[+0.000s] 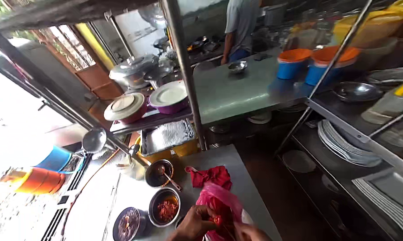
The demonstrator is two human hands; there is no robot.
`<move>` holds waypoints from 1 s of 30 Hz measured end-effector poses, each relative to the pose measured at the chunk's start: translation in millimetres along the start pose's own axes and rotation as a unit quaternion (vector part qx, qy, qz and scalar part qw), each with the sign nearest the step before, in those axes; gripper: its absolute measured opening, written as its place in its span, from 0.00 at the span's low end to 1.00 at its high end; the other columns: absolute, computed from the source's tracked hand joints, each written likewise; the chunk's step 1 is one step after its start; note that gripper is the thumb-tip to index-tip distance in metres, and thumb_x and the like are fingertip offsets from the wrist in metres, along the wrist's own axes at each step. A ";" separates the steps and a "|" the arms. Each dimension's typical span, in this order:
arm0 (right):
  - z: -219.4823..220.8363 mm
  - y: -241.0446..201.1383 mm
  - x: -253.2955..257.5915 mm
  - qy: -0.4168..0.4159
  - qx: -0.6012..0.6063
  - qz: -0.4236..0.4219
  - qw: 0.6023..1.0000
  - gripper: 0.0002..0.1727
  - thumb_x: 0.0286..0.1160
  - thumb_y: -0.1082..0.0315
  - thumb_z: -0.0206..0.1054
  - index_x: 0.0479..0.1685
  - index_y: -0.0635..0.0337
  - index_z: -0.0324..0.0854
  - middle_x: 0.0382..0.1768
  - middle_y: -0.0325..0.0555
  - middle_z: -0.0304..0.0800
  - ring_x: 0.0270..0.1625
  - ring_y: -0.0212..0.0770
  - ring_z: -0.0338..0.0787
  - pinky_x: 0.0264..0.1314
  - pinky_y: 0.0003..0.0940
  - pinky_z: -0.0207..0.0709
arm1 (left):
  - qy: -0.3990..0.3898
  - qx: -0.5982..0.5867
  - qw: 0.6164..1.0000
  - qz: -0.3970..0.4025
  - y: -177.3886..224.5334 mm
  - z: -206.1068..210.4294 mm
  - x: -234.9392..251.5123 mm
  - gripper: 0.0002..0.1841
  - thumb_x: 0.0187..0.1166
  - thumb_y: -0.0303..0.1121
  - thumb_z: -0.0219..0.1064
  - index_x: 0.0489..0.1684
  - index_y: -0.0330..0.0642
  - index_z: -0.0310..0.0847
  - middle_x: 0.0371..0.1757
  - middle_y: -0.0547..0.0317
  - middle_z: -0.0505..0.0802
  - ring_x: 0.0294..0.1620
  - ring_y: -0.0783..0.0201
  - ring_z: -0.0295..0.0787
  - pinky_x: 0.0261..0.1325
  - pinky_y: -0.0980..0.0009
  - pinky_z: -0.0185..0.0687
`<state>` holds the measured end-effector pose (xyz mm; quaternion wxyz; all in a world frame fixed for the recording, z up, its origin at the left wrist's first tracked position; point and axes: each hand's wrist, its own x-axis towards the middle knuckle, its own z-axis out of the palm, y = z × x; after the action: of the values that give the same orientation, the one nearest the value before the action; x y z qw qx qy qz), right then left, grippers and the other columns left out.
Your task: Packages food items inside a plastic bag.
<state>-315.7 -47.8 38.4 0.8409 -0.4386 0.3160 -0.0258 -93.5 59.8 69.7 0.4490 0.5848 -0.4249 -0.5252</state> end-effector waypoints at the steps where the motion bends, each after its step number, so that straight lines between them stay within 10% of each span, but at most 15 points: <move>1: 2.2 -8.2 2.2 0.028 0.110 0.085 0.990 0.19 0.91 0.56 0.49 0.31 0.49 0.78 0.16 0.28 0.74 0.15 0.23 0.69 0.16 0.20 0.64 | -0.052 0.060 0.997 0.014 7.3 1.0 0.3 0.08 0.68 0.24 0.76 0.43 0.35 0.90 0.37 0.58 0.94 0.36 0.70 0.90 0.47 0.68 0.88; 4: 19.7 -47.7 13.6 0.050 0.152 0.128 0.979 0.17 0.92 0.58 0.52 0.36 0.53 0.80 0.19 0.32 0.77 0.18 0.27 0.73 0.22 0.24 0.71 | -0.169 0.272 0.946 0.052 44.5 5.2 16.0 0.10 0.73 0.28 0.73 0.46 0.32 0.90 0.43 0.46 0.95 0.47 0.56 0.93 0.58 0.55 0.86; 7: 33.6 -67.7 13.4 0.045 -0.205 -0.061 0.976 0.13 0.87 0.62 0.56 0.36 0.58 0.80 0.22 0.36 0.73 0.22 0.31 0.72 0.26 0.28 0.68 | -0.183 0.359 0.915 0.023 58.5 -3.4 31.6 0.10 0.76 0.32 0.71 0.44 0.32 0.89 0.41 0.43 0.94 0.47 0.50 0.92 0.57 0.48 0.84; 9: 46.3 -64.6 -0.1 0.031 -0.487 -0.178 0.854 0.15 0.83 0.64 0.57 0.41 0.66 0.85 0.35 0.54 0.88 0.41 0.50 0.90 0.46 0.50 0.83 | -0.156 0.320 0.934 -0.033 49.8 -8.4 38.7 0.11 0.75 0.33 0.70 0.41 0.31 0.87 0.38 0.45 0.92 0.42 0.54 0.89 0.51 0.51 0.83; 11: 53.9 -34.2 -10.3 0.038 -0.640 -0.336 0.689 0.10 0.78 0.68 0.62 0.34 0.63 0.86 0.32 0.53 0.90 0.40 0.53 0.94 0.41 0.49 0.89 | -0.091 0.232 0.964 -0.098 38.4 -8.9 39.6 0.11 0.74 0.36 0.72 0.40 0.36 0.88 0.33 0.56 0.91 0.33 0.66 0.87 0.43 0.63 0.83; 13: 43.8 -4.2 -15.0 0.058 -0.658 -0.415 0.625 0.10 0.79 0.67 0.62 0.30 0.56 0.85 0.29 0.46 0.87 0.40 0.48 0.90 0.45 0.42 0.85 | -0.025 0.125 0.983 -0.136 29.4 -3.4 34.9 0.09 0.70 0.36 0.75 0.36 0.40 0.86 0.25 0.64 0.89 0.24 0.72 0.84 0.33 0.71 0.82; 16: 2.5 19.5 -17.5 0.055 -0.494 -0.378 0.781 0.16 0.85 0.63 0.58 0.31 0.58 0.86 0.30 0.43 0.88 0.43 0.41 0.88 0.54 0.38 0.80 | 0.026 -0.020 0.994 -0.108 15.1 4.8 25.7 0.06 0.67 0.29 0.77 0.31 0.42 0.84 0.22 0.64 0.89 0.21 0.70 0.84 0.29 0.71 0.82; 19: -12.6 2.3 -13.6 0.069 -0.020 -0.069 0.995 0.15 0.82 0.68 0.52 0.25 0.52 0.76 0.18 0.30 0.73 0.24 0.25 0.75 0.32 0.23 0.72 | -0.025 -0.012 1.000 -0.003 10.1 9.5 20.4 0.05 0.67 0.25 0.75 0.35 0.41 0.87 0.29 0.64 0.91 0.28 0.72 0.86 0.35 0.71 0.84; 22: -2.9 -58.2 6.0 0.068 0.148 0.141 0.977 0.17 0.86 0.61 0.51 0.24 0.48 0.72 0.13 0.29 0.66 0.14 0.27 0.65 0.18 0.26 0.65 | -0.141 0.138 0.977 0.076 30.7 12.1 27.6 0.06 0.71 0.26 0.73 0.41 0.37 0.89 0.38 0.59 0.94 0.37 0.72 0.89 0.46 0.71 0.86; 25: 20.2 -87.2 12.7 0.068 -0.042 0.031 0.996 0.14 0.90 0.62 0.56 0.32 0.53 0.77 0.18 0.30 0.70 0.18 0.26 0.68 0.22 0.22 0.64 | -0.163 0.307 0.936 0.047 60.6 11.7 37.2 0.09 0.76 0.32 0.69 0.43 0.34 0.89 0.41 0.50 0.94 0.44 0.61 0.92 0.54 0.59 0.86; 27: 29.0 -84.0 6.0 0.073 -0.318 -0.134 0.936 0.16 0.87 0.62 0.55 0.37 0.62 0.83 0.27 0.42 0.79 0.32 0.37 0.80 0.39 0.36 0.75 | -0.130 0.305 0.943 -0.026 61.6 8.0 45.9 0.11 0.75 0.36 0.70 0.41 0.36 0.88 0.37 0.52 0.93 0.40 0.61 0.90 0.51 0.58 0.85; 30: 41.2 -42.9 -7.6 0.087 -0.639 -0.382 0.662 0.12 0.79 0.67 0.59 0.28 0.59 0.83 0.24 0.47 0.85 0.32 0.48 0.90 0.35 0.44 0.85 | -0.065 0.186 0.972 -0.126 50.0 4.4 47.7 0.07 0.71 0.33 0.72 0.37 0.39 0.85 0.29 0.62 0.89 0.27 0.71 0.84 0.36 0.69 0.82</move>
<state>-288.9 -42.0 91.8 0.2394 -0.9460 0.1314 -0.1748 -95.0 1.5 106.9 0.2342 0.6714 -0.4661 -0.5265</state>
